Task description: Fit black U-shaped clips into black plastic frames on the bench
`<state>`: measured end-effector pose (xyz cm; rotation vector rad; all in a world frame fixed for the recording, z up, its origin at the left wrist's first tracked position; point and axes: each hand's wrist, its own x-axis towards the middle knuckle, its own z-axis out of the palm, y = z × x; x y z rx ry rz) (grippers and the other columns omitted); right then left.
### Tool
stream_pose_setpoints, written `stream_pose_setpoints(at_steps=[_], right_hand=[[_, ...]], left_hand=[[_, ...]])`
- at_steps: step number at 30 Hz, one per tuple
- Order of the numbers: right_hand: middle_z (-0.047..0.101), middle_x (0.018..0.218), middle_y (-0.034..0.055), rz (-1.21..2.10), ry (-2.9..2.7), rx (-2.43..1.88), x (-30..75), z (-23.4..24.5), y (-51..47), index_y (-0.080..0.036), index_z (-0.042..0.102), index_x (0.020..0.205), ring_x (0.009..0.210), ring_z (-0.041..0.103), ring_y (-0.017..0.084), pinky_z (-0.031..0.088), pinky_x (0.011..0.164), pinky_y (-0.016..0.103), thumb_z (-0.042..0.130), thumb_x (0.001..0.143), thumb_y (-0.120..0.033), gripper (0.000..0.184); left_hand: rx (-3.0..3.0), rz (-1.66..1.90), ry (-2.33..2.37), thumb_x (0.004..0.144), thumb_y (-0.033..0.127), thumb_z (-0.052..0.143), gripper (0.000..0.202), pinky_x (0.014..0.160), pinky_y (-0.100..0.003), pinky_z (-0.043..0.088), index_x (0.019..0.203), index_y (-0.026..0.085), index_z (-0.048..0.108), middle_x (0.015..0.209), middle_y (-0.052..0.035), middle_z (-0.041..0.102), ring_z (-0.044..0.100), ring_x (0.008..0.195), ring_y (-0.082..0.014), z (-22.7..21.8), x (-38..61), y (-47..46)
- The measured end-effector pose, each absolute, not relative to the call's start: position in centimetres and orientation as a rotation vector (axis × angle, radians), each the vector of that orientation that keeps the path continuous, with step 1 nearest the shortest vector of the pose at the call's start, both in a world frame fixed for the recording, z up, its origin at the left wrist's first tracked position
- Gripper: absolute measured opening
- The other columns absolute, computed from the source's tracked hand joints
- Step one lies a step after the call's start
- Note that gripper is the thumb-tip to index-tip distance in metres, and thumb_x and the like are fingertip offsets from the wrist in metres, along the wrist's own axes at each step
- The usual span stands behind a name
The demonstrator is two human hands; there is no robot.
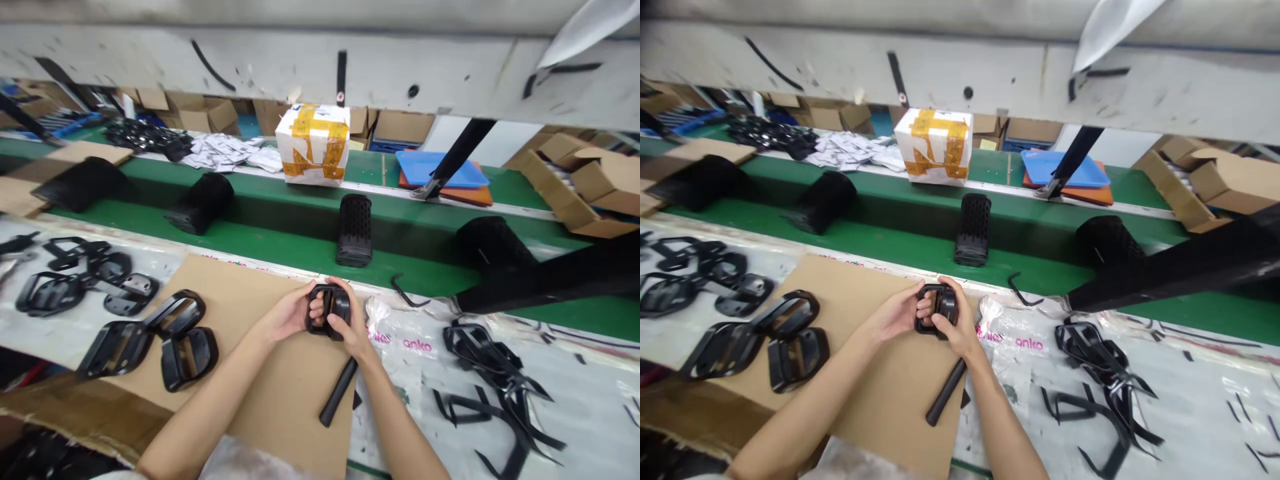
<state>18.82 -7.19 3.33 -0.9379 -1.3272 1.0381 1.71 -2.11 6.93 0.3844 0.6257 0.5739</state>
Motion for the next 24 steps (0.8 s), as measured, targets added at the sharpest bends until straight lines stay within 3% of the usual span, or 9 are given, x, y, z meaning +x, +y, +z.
stream_pose_setpoints(at_steps=[9,12,16,20,24], right_hand=[[0.066,0.142,0.0146,1.036,-1.295,-0.977,18.6,2.3,-6.6,-0.023,0.052,0.148,0.128,0.068,0.033,0.054,0.112,0.051,0.073,0.090,-0.067,0.076],[0.064,0.146,0.0153,1.045,-1.281,-0.945,18.6,2.1,-6.5,-0.023,0.051,0.149,0.130,0.067,0.033,0.054,0.114,0.051,0.074,0.091,-0.063,0.074],[0.065,0.146,0.0146,1.133,-1.295,-0.873,18.8,2.2,-6.4,-0.024,0.053,0.149,0.133,0.065,0.034,0.051,0.117,0.052,0.073,0.091,-0.064,0.073],[0.065,0.148,0.0141,1.325,-1.350,-0.775,18.8,2.6,-6.7,-0.025,0.053,0.152,0.137,0.064,0.035,0.051,0.117,0.053,0.076,0.089,-0.065,0.078],[0.063,0.153,0.0145,1.452,-1.377,-0.713,18.2,2.7,-7.3,-0.024,0.055,0.153,0.143,0.059,0.037,0.045,0.123,0.055,0.076,0.088,-0.068,0.082]], left_hand=[[0.880,0.988,1.002,0.077,0.061,0.090,0.057,0.061,-0.023,0.042,0.100,0.012,0.070,0.069,0.0032,0.059,0.050,0.060,-0.0098,6.9,3.6,-4.5],[0.976,1.061,1.100,0.079,0.063,0.087,0.056,0.063,-0.022,0.043,0.095,0.012,0.072,0.072,0.0012,0.062,0.052,0.064,-0.0103,7.1,4.2,-4.8],[0.726,1.064,1.011,0.077,0.054,0.091,0.048,0.058,-0.020,0.041,0.090,0.013,0.069,0.070,0.0027,0.057,0.049,0.059,-0.0085,7.8,3.7,-5.6],[0.355,0.947,0.832,0.088,0.051,0.083,0.041,0.063,-0.022,0.050,0.085,0.014,0.065,0.071,0.0014,0.053,0.053,0.061,-0.0107,8.5,1.9,-7.2],[0.207,0.910,0.710,0.096,0.046,0.075,0.037,0.060,-0.023,0.049,0.082,0.015,0.062,0.067,0.0035,0.046,0.050,0.058,-0.0110,8.6,0.5,-8.8]])
